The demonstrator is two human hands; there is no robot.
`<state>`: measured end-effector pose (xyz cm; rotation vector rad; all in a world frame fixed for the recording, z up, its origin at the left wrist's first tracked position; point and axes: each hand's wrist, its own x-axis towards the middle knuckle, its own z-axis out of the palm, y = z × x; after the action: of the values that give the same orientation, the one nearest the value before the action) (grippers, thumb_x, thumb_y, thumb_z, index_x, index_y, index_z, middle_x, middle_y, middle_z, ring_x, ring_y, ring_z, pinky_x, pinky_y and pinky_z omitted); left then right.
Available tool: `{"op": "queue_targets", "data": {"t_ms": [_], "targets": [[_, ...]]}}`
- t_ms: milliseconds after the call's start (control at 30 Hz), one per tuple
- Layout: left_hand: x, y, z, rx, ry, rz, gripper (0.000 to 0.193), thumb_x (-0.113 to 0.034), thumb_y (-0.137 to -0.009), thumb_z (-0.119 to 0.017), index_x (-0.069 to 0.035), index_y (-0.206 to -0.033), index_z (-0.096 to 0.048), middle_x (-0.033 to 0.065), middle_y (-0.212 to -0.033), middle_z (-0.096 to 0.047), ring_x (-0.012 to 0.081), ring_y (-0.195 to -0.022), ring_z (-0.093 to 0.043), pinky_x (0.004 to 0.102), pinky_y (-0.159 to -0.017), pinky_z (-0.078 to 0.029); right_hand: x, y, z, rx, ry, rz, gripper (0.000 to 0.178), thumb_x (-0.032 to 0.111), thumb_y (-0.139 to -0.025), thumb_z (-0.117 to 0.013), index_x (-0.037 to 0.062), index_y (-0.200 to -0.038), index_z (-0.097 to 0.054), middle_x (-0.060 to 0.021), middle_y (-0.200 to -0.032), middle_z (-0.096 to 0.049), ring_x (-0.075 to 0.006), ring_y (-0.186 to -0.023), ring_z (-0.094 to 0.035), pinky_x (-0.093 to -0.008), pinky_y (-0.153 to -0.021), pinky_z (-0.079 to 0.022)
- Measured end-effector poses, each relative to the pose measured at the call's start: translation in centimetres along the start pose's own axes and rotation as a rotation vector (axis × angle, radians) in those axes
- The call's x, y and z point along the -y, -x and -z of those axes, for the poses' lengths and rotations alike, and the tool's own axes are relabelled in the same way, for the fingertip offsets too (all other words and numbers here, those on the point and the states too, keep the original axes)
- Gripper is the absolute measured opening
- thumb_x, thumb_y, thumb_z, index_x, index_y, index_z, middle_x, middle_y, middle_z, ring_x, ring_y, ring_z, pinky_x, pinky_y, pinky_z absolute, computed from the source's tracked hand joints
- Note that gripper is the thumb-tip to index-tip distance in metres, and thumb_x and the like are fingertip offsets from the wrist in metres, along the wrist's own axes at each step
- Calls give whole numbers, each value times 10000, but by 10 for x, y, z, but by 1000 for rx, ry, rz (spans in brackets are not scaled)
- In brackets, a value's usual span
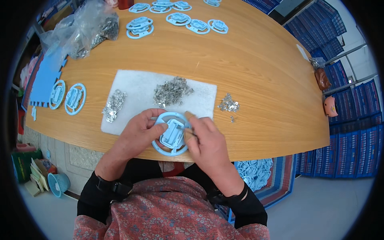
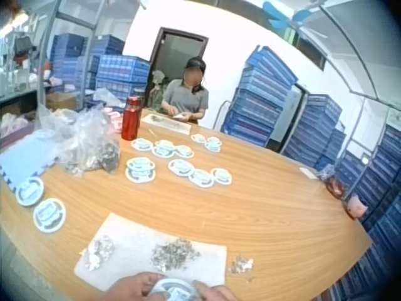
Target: The person assembles light blue plastic circular frames by inserting small metal components into them using a pointed tool. They repeatedly pick up frames, insert the metal pieces, and place the completed units on the table. The task is performed at a workbench with organized piles of parts and finished items.
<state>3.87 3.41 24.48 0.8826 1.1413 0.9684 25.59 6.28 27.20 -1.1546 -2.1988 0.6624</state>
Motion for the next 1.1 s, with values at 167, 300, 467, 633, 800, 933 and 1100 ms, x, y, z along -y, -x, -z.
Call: {"op": "queue_targets", "data": {"t_ms": [167, 300, 467, 633, 800, 933, 1100], "targets": [[-6, 12, 7, 96, 109, -11, 528, -100, -990, -621, 68, -1442, -404, 148, -1058, -708, 156, -884, -698, 295, -746, -592, -11, -2, 3, 153, -576, -363, 273, 155, -1016, -630, 21, -1254, -617, -15, -872, -631, -74, -657, -550, -242, -584, -454], [-4, 23, -8, 89, 83, -317, 532, -93, -966, -644, 30, -1443, -442, 153, -1186, -667, 193, -994, -677, 340, -821, -577, -9, 0, 7, 256, -889, -508, 205, 222, -1070, -589, 45, -1171, -611, 55, -822, -617, 20, -624, -477, -163, -539, -378], [-25, 25, -9, 80, -605, -489, 545, -83, -882, -680, -7, -1400, -529, 185, -1168, -620, 332, -1010, -657, 400, -866, -541, -4, 4, 7, 313, -877, -521, 202, 226, -1074, -581, 45, -1161, -606, 51, -813, -612, 10, -617, -496, -169, -522, -385], [-19, 26, -7, 89, -731, -535, 532, -29, -879, -642, -15, -1403, -549, 160, -1148, -614, 310, -997, -641, 355, -891, -529, 2, 7, 6, 313, -930, -564, 206, 226, -1075, -580, 45, -1169, -604, 47, -809, -612, 5, -626, -507, -170, -522, -388], [-4, 24, -4, 157, -135, -292, 418, -120, -1007, -538, 12, -1404, -532, 93, -1063, -617, 240, -935, -638, 364, -818, -536, 4, 7, 6, 234, -1200, -549, 232, 200, -1066, -594, 26, -1218, -602, 30, -821, -616, -30, -661, -541, -198, -559, -433], [-3, 24, 5, 246, 578, 24, 437, -240, -1082, -451, 40, -1411, -522, 72, -1088, -617, 152, -870, -596, 259, -721, -500, 13, 7, -2, 101, -732, -298, 247, 99, -1015, -644, 0, -1241, -628, -15, -884, -665, -61, -732, -582, -233, -661, -495], [1, 27, 6, 285, 743, 33, 467, -281, -1071, -488, 37, -1412, -523, 82, -1074, -615, 164, -865, -586, 269, -713, -496, 30, 2, -9, 31, -510, -47, 245, 35, -966, -682, 7, -1208, -657, -15, -884, -668, -47, -715, -565, -224, -644, -472]]}}
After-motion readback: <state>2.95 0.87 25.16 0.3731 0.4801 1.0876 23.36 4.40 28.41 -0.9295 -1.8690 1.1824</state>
